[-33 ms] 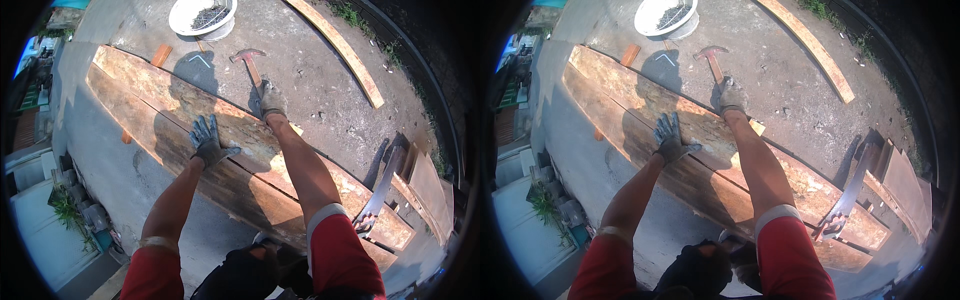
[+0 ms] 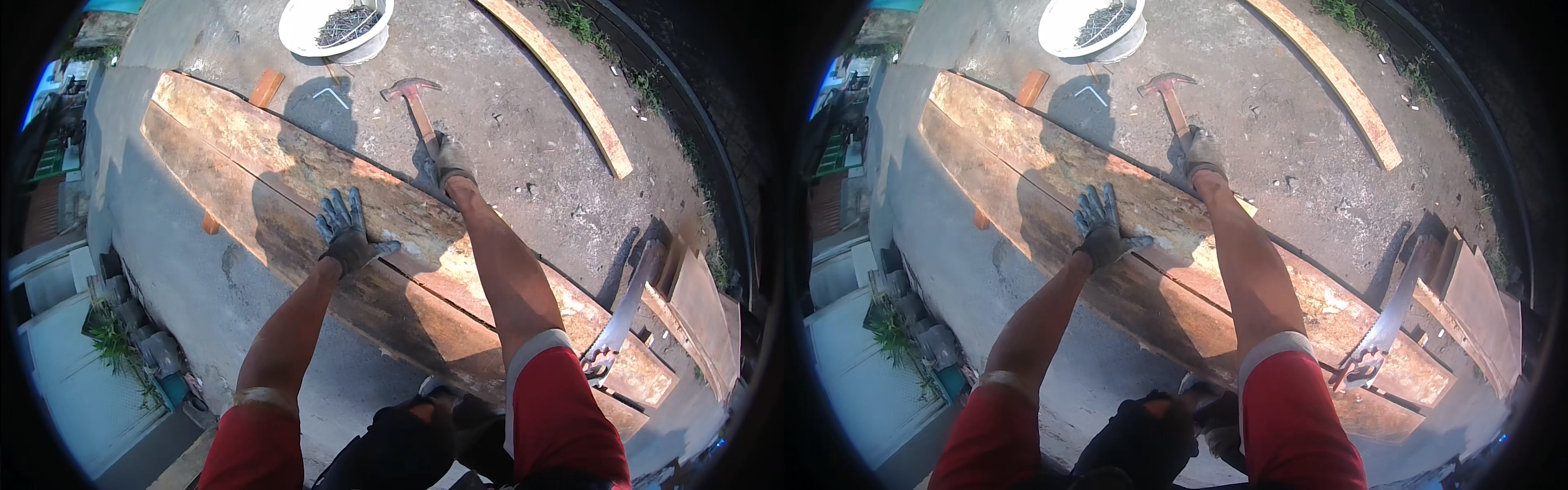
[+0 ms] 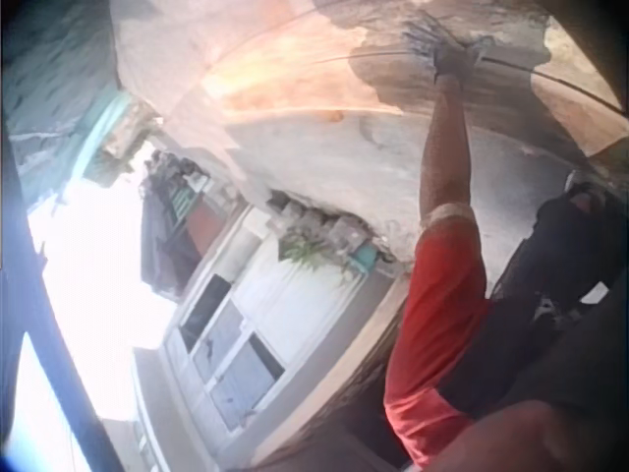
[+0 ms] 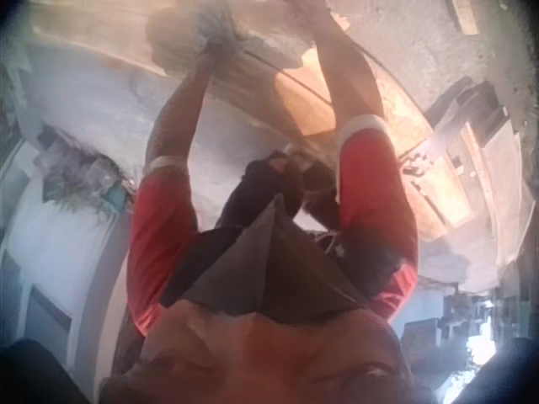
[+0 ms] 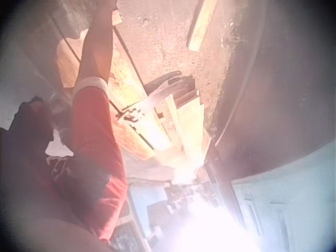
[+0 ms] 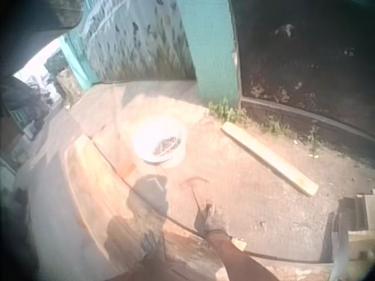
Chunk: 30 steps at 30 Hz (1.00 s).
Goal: The person hammers nails into wooden planks to join them together. They then retrieve a smaller piece of wood, saw it to size, and nail it onto the planks. The person works outdoors on a concrete surface, using a hammer, hand saw, and nails from a bucket.
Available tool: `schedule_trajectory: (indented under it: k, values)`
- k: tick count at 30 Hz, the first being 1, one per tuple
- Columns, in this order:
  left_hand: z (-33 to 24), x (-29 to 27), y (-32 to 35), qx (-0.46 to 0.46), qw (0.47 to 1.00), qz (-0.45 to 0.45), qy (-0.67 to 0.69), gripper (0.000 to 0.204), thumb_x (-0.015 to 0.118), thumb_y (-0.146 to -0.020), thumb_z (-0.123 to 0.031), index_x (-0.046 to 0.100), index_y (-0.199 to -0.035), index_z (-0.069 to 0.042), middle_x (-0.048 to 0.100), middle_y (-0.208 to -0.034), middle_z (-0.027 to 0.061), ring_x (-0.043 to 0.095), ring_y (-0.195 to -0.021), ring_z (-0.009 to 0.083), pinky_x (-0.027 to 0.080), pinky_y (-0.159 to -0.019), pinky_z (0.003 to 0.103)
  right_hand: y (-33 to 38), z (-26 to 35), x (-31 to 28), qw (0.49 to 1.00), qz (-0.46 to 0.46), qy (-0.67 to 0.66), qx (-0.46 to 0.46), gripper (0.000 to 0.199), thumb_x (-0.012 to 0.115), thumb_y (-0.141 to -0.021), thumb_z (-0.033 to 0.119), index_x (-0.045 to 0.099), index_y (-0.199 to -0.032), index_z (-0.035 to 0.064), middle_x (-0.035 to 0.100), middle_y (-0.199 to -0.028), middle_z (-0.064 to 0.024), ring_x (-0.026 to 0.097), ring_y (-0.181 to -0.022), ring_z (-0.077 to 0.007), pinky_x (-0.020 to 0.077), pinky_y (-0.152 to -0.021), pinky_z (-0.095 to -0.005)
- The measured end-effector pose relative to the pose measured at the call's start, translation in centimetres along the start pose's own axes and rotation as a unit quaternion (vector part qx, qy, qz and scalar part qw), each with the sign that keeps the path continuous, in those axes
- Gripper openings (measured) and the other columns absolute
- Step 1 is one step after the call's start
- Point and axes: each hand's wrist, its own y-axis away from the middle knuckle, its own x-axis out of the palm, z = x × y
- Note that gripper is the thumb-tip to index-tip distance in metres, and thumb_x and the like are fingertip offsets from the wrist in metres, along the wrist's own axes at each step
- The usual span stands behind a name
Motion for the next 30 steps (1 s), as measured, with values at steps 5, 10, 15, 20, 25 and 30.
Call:
schedule_trajectory:
  k: [5,10,15,20,25,30]
  values:
    - [2.8,1.4,0.9,-0.015,1.000,-0.018,-0.005,0.150,0.074,-0.066,-0.084,-0.013,-0.163,-0.011,-0.016,-0.163,0.0378,-0.014,-0.152,0.0549,-0.005,-0.116,0.071,7.4,0.6,-6.4,0.998,0.032,0.003,-0.061,0.030,0.072,-0.090,0.019,0.066,-0.115,0.0040,0.071,-0.097,-0.0210,0.071,-0.093,-0.0387,0.0531,-0.078,-0.0466]
    - [2.2,0.1,-0.5,0.007,0.998,0.029,0.058,0.152,0.075,-0.066,-0.083,-0.017,-0.162,-0.010,-0.019,-0.162,0.0387,-0.016,-0.152,0.0549,-0.007,-0.116,0.069,30.1,-3.1,-6.4,0.942,0.092,-0.146,0.287,0.039,0.070,-0.095,0.029,0.057,-0.118,0.0000,0.071,-0.102,-0.0263,0.069,-0.098,-0.0447,0.0535,-0.083,-0.0490]
    - [1.0,-0.8,-0.4,-0.016,0.999,0.040,-0.003,0.158,0.078,-0.062,-0.083,-0.017,-0.162,-0.007,-0.017,-0.161,0.0416,-0.016,-0.150,0.0577,-0.009,-0.116,0.070,31.5,-2.6,3.9,0.918,-0.045,-0.048,0.392,0.063,0.071,-0.090,0.054,0.063,-0.118,-0.0021,0.063,-0.120,-0.0233,0.054,-0.118,-0.0439,0.0401,-0.101,-0.0535]
    - [2.0,-0.8,0.1,0.005,0.999,-0.022,-0.038,0.131,0.075,-0.076,-0.072,0.003,-0.164,-0.008,0.003,-0.162,0.0384,0.006,-0.151,0.0565,0.007,-0.118,0.070,29.3,-1.8,2.7,0.894,-0.047,-0.074,0.440,0.051,0.080,-0.086,0.042,0.067,-0.113,0.0014,0.063,-0.106,-0.0180,0.059,-0.103,-0.0378,0.0469,-0.089,-0.0496]
    - [8.5,-13.1,-16.1,0.138,0.937,-0.316,0.049,0.025,0.062,-0.096,-0.022,0.062,-0.114,-0.004,0.063,-0.110,0.0180,0.057,-0.108,0.0390,0.043,-0.096,0.050,31.4,-4.7,5.7,0.895,-0.113,-0.075,0.425,0.046,0.084,-0.084,0.033,0.066,-0.109,-0.0015,0.063,-0.092,-0.0138,0.062,-0.082,-0.0274,0.0522,-0.072,-0.0419]
    - [15.1,-16.6,-27.9,-0.024,0.977,-0.203,-0.060,0.026,0.064,-0.092,-0.026,0.070,-0.101,-0.003,0.073,-0.100,0.0191,0.070,-0.095,0.0387,0.056,-0.082,0.049,30.6,-3.9,4.8,0.854,-0.091,-0.146,0.492,0.046,0.080,-0.087,0.034,0.063,-0.103,-0.0049,0.062,-0.103,-0.0186,0.061,-0.099,-0.0357,0.0498,-0.085,-0.0476]
